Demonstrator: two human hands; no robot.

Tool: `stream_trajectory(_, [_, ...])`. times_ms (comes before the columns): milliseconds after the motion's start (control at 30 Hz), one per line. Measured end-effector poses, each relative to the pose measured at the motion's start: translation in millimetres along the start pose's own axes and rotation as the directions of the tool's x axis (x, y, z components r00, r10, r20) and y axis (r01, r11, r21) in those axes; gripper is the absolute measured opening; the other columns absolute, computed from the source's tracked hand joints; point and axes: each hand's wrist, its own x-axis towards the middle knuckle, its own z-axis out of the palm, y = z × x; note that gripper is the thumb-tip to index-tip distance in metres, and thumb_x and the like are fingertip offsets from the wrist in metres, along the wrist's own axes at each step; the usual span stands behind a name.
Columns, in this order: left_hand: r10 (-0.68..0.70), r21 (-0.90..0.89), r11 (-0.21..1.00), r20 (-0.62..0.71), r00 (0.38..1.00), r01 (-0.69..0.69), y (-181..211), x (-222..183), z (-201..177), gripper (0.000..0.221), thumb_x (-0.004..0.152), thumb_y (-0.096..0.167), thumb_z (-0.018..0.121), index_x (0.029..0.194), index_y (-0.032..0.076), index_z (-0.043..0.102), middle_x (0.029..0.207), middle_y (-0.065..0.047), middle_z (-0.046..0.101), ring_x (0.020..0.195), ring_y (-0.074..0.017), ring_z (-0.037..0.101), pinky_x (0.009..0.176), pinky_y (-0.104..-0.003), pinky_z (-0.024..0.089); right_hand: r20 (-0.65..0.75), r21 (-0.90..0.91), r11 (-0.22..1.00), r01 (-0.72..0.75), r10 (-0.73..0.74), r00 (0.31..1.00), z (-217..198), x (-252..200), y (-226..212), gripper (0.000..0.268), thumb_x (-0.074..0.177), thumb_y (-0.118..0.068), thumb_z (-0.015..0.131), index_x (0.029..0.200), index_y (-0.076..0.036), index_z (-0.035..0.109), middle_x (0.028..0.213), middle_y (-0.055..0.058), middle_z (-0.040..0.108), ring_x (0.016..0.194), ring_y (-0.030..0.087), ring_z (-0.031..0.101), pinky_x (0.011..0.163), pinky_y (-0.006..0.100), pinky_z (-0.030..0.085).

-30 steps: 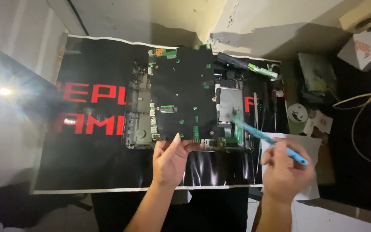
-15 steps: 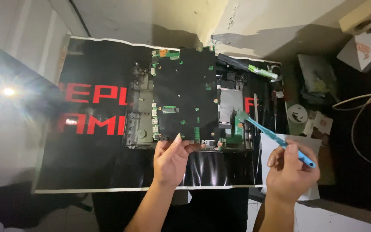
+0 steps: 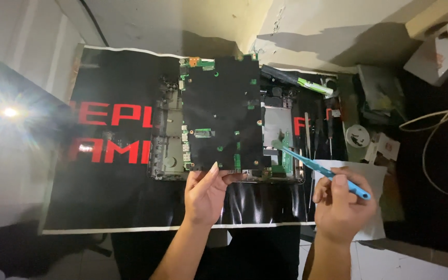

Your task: Cleaning a black plastic laptop insulation cover using a toothbrush to remove dust and debris.

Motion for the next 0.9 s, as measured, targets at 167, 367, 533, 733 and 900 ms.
stream_trajectory(167, [-0.003,0.007,1.000,0.046,0.999,0.003,1,0,3,0.027,0.105,0.001,0.050,0.116,0.006,0.074,0.113,-0.021,0.075,0.102,-0.0432,0.073,0.090,-0.058,0.061,0.218,0.013,0.991,0.134,-0.133,0.967,3,-6,2,0.012,0.102,0.002,0.056,0.109,0.002,0.065,0.087,0.014,0.064,0.058,0.014,0.063,0.046,0.018,0.056])
stream_trajectory(367, [-0.012,0.010,1.000,0.044,0.999,0.011,2,0,4,0.027,0.104,0.001,0.049,0.113,0.004,0.075,0.109,-0.020,0.076,0.102,-0.0440,0.073,0.090,-0.058,0.061,0.291,-0.093,0.989,0.118,-0.087,0.953,23,-5,-10,0.014,0.098,0.001,0.062,0.109,0.003,0.069,0.085,0.015,0.069,0.054,0.014,0.061,0.046,0.021,0.056])
stream_trajectory(533, [-0.032,-0.041,0.999,-0.032,0.999,0.030,-4,-2,-6,0.032,0.101,-0.002,0.052,0.085,0.007,0.078,0.103,-0.022,0.076,0.094,-0.0527,0.072,0.088,-0.064,0.060,-0.108,-0.146,0.978,-0.147,0.132,0.985,39,11,-27,0.017,0.101,-0.005,0.064,0.116,-0.001,0.070,0.086,0.016,0.070,0.052,0.013,0.057,0.045,0.019,0.039])
stream_trajectory(733, [-0.053,-0.037,0.998,-0.052,0.997,0.051,0,-3,-1,0.041,0.100,0.000,0.054,0.066,0.012,0.071,0.088,-0.016,0.078,0.088,-0.0522,0.073,0.088,-0.066,0.060,-0.139,0.145,0.939,-0.311,0.331,0.933,36,14,-7,0.009,0.097,-0.002,0.064,0.104,-0.005,0.066,0.100,0.019,0.074,0.071,0.023,0.069,0.058,0.031,0.053])
stream_trajectory(900, [-0.041,-0.032,0.999,-0.074,0.996,0.039,-1,-4,0,0.043,0.100,0.000,0.056,0.059,0.008,0.067,0.089,-0.019,0.078,0.086,-0.0570,0.071,0.086,-0.067,0.061,0.068,-0.217,0.855,-0.471,0.494,0.867,68,12,-52,0.047,0.098,0.004,0.055,0.145,0.001,0.055,0.106,0.012,0.069,0.087,0.023,0.068,0.091,0.037,0.061])
